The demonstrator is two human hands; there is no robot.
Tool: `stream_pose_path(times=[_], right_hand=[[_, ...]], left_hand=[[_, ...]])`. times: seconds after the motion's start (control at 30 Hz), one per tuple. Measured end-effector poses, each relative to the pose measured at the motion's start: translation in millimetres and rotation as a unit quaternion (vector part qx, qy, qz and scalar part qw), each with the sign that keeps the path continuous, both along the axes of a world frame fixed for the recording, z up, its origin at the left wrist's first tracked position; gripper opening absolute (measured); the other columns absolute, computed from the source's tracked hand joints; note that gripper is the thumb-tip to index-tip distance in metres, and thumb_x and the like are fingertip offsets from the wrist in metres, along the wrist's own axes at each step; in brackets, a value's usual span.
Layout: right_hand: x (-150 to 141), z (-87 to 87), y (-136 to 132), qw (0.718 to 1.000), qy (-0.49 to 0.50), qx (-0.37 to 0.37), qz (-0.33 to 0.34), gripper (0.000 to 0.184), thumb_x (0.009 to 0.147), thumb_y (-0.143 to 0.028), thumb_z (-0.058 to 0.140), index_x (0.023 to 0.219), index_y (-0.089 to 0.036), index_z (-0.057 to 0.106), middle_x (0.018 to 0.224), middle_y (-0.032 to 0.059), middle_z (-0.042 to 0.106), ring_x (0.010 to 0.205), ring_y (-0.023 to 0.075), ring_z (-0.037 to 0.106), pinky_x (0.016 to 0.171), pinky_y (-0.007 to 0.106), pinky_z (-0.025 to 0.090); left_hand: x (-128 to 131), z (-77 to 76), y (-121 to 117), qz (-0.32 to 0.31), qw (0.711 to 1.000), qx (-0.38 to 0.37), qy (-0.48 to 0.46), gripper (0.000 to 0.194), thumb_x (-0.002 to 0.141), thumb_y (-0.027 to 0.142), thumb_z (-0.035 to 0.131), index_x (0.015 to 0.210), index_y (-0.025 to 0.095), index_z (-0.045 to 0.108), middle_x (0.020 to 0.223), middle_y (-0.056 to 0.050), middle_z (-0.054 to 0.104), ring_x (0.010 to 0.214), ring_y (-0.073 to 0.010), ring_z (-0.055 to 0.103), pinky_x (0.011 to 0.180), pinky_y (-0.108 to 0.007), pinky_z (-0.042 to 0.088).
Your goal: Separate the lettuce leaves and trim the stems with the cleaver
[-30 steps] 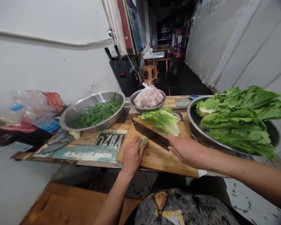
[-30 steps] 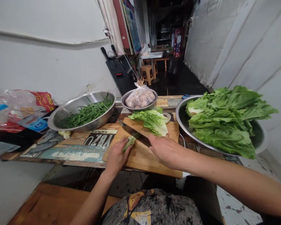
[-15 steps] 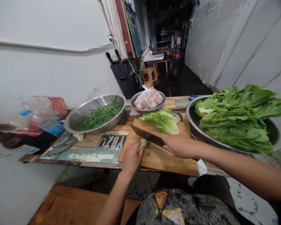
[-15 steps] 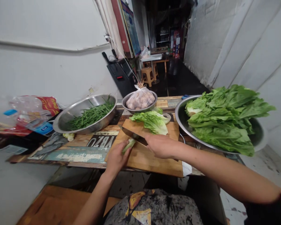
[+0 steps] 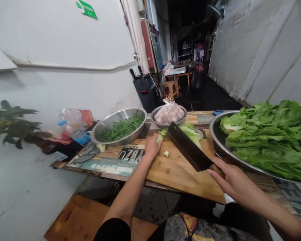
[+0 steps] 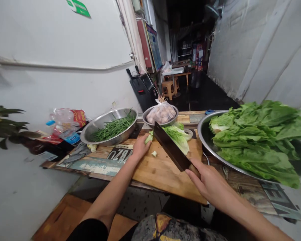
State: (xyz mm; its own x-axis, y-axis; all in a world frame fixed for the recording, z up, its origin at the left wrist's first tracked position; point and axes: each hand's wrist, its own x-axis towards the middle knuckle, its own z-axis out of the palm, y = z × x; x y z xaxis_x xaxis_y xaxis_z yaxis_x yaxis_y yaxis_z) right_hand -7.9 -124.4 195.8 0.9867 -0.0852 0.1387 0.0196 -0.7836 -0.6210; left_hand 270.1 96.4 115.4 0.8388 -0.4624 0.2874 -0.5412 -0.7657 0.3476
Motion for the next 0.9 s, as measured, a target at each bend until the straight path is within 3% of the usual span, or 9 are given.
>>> stream_pose_path(times=[0.1,0.17,0.33,0.43,0.53,0.6,0.7,0.8,0.9], right_hand=[[-13.6,-11.8,-6.0,0.999,0.023,0.026,-0.009,0.036,0.1,-0.05,0.038,0.11,-0.021,0.057,0.078,0.0051,0.068,0.065,0.0195,0.064,0.063,0.031,0.047],[-19.5,-16.9,-10.1,0.999,0.036,0.036,-0.016,0.037,0.099,-0.053,0.039,0.108,-0.023,0.059,0.077,0.0055,0.069,0.063,0.0199,0.063,0.061,0.032,0.048],[-26.8,-16.7,-6.1,0.998,0.051,0.017,-0.021,0.032,0.101,-0.042,0.038,0.112,-0.021,0.06,0.086,0.0078,0.071,0.077,0.0222,0.068,0.069,0.032,0.051],[-27.4,-7.4,3.6,0.996,0.069,-0.048,-0.011,0.024,0.096,-0.027,0.045,0.114,-0.02,0.06,0.099,0.0089,0.071,0.09,0.0248,0.07,0.077,0.034,0.051],[-26.4,-4.2,10.4,0.984,0.109,-0.138,0.015,0.021,0.089,-0.018,0.053,0.108,-0.021,0.062,0.102,0.0075,0.07,0.086,0.026,0.07,0.071,0.035,0.051],[-28.3,-13.6,10.9,0.975,0.105,-0.193,0.033,0.023,0.088,-0.014,0.053,0.108,-0.021,0.063,0.101,0.0077,0.07,0.082,0.0258,0.071,0.067,0.035,0.052],[-29.3,-46.5,0.0,0.966,0.032,-0.252,0.049,0.026,0.089,-0.012,0.052,0.11,-0.02,0.064,0.104,0.0104,0.07,0.082,0.0257,0.071,0.066,0.036,0.054],[-15.8,-82.5,-22.3,0.957,-0.041,-0.281,0.053,0.024,0.092,-0.025,0.057,0.114,-0.02,0.065,0.101,0.0116,0.071,0.08,0.0277,0.07,0.066,0.04,0.056],[7.6,-94.7,-34.8,0.959,-0.059,-0.272,0.059,0.03,0.092,-0.036,0.061,0.117,-0.02,0.065,0.099,0.0107,0.072,0.085,0.0285,0.069,0.075,0.044,0.057]], left_hand=[[-19.5,10.7,1.6,0.031,0.998,0.006,-0.057,0.048,0.091,0.035,0.063,0.134,0.014,0.058,0.131,-0.02,0.062,0.12,-0.0329,0.058,0.101,-0.047,0.043],[-40.9,18.5,3.1,0.045,0.994,0.025,-0.1,0.046,0.095,0.041,0.057,0.132,0.014,0.058,0.129,-0.021,0.061,0.119,-0.0352,0.057,0.1,-0.051,0.042],[-77.9,18.7,-0.8,-0.106,0.989,0.101,-0.016,0.024,0.096,0.03,0.053,0.104,0.015,0.069,0.097,-0.013,0.066,0.093,-0.0267,0.063,0.082,-0.036,0.049],[-75.9,4.3,15.6,-0.135,0.989,0.054,0.013,0.025,0.093,0.018,0.046,0.095,0.014,0.071,0.093,-0.012,0.07,0.089,-0.0245,0.066,0.081,-0.035,0.052],[-67.7,-10.3,47.7,-0.082,0.995,-0.051,0.001,0.034,0.092,0.028,0.048,0.112,0.012,0.071,0.105,-0.014,0.074,0.091,-0.0242,0.07,0.086,-0.038,0.055],[-72.2,-16.5,66.7,-0.028,0.995,-0.092,-0.002,0.039,0.09,0.034,0.05,0.116,0.012,0.071,0.107,-0.014,0.075,0.087,-0.0237,0.071,0.083,-0.038,0.057],[-81.5,-23.4,77.8,0.015,0.992,-0.123,0.01,0.039,0.086,0.029,0.054,0.119,0.013,0.071,0.107,-0.012,0.076,0.089,-0.0229,0.072,0.083,-0.038,0.058],[-63.8,-26.7,89.1,0.1,0.987,-0.123,-0.005,0.04,0.084,0.02,0.057,0.122,0.015,0.07,0.11,-0.011,0.076,0.086,-0.0206,0.071,0.081,-0.035,0.059],[-40.9,-14.7,125.1,0.214,0.972,-0.091,-0.038,0.031,0.083,0.018,0.059,0.11,0.01,0.072,0.1,-0.015,0.076,0.083,-0.0233,0.071,0.079,-0.037,0.058]])
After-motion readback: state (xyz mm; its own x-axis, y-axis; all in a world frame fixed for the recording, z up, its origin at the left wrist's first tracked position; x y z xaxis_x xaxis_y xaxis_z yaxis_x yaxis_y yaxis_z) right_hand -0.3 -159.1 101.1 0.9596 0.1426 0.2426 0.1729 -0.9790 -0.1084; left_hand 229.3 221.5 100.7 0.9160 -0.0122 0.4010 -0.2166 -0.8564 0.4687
